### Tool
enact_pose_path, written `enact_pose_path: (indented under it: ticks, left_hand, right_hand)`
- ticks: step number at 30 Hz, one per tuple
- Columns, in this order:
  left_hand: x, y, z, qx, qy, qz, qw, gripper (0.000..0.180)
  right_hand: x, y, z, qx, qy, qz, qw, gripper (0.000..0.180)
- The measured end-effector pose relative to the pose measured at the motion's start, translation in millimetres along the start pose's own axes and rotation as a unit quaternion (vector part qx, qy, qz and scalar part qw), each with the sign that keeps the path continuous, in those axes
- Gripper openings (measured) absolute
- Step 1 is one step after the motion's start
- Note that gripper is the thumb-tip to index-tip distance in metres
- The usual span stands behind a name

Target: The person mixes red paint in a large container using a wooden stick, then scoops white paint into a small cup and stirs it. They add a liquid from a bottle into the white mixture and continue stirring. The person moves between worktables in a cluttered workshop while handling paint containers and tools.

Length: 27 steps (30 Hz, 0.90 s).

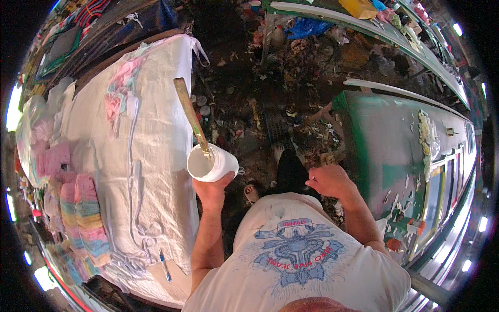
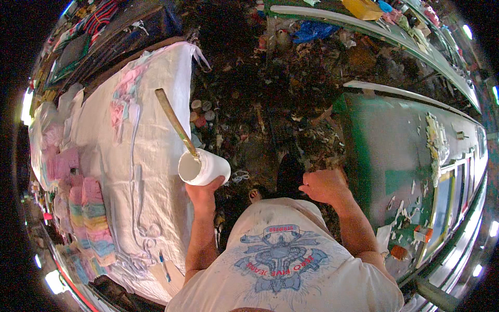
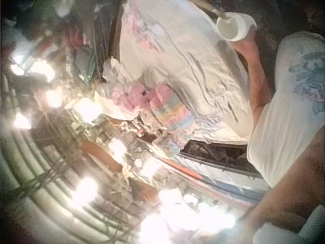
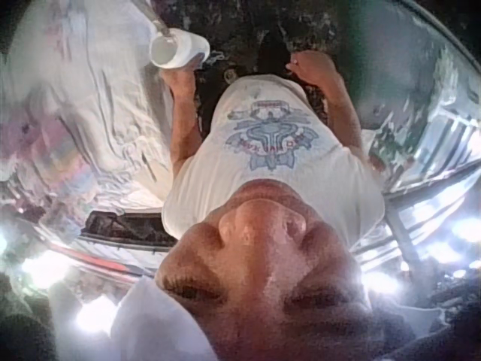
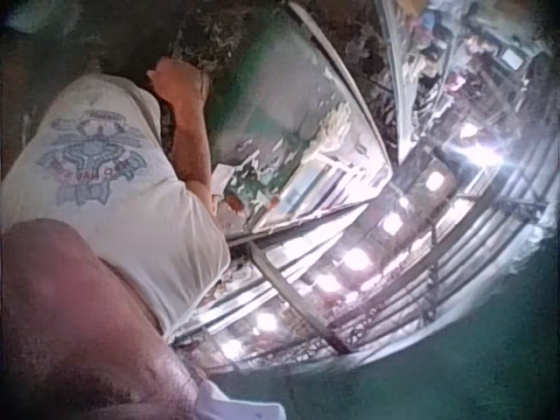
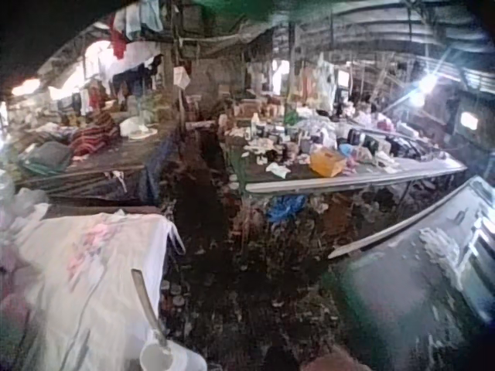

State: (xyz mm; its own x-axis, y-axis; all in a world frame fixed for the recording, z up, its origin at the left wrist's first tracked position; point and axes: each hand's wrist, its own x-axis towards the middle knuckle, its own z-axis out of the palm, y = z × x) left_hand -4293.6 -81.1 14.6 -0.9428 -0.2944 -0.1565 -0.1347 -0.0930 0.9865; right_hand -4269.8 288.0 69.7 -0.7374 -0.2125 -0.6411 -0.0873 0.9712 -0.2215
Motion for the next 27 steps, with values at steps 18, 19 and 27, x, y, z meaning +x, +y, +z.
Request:
enact_pose_path:
  ticks: [18, 19, 27]
  left_hand:
    - [271, 83, 230, 0.049, 0.002, 0.004, 0.999, 0.085]
    - [284, 92, 240, 0.028, 0.007, 0.012, 1.000, 0.085]
    - [376, 142, 268, 0.030, 0.062, 0.027, 0.997, 0.079]
  right_hand:
    - [282, 137, -291, -0.038, 0.019, -0.105, 0.994, 0.044]
    - [291, 145, -311, -0.046, 0.014, -0.106, 0.993, 0.044]
    - [369, 164, -418, -0.018, 0.037, -0.110, 0.993, 0.037]
